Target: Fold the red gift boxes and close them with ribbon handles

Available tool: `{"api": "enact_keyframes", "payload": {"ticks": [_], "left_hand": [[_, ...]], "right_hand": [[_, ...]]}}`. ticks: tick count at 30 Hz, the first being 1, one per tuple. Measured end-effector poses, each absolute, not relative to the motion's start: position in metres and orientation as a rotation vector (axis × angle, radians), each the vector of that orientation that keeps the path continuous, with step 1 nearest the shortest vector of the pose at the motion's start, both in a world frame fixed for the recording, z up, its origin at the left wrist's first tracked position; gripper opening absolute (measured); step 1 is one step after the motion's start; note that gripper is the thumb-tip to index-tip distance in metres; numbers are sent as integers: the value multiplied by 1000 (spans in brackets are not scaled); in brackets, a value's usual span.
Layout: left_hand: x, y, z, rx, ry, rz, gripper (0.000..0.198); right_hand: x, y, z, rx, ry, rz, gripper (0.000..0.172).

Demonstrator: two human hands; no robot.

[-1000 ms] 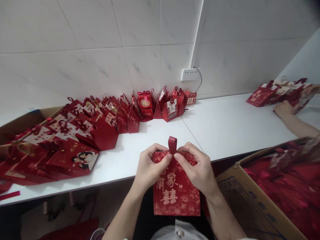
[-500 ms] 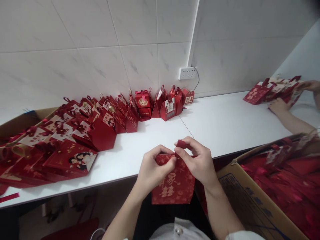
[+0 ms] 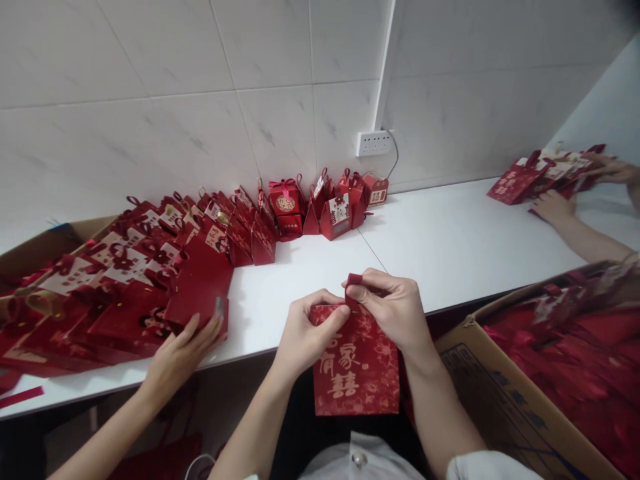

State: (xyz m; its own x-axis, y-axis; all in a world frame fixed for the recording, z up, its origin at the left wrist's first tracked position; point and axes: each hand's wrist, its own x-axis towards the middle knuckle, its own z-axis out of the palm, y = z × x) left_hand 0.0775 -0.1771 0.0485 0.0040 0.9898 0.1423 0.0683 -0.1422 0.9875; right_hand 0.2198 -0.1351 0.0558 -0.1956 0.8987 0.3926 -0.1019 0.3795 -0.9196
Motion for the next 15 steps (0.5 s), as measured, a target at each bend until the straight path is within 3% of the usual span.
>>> {"api": "enact_keyframes", "payload": {"ticks": [9, 13, 15], "left_hand": [[77, -176, 46, 1384, 1307, 1281, 12], [72, -175, 48, 1323, 1362, 1350, 16], [71, -175, 50, 1334, 1375, 1374, 16]], "right_hand": [[222, -133, 46, -777, -1470, 1111, 14], [229, -138, 43, -812, -1613, 1155, 33], [230, -140, 42, -858, -1630, 1116, 29]]}}
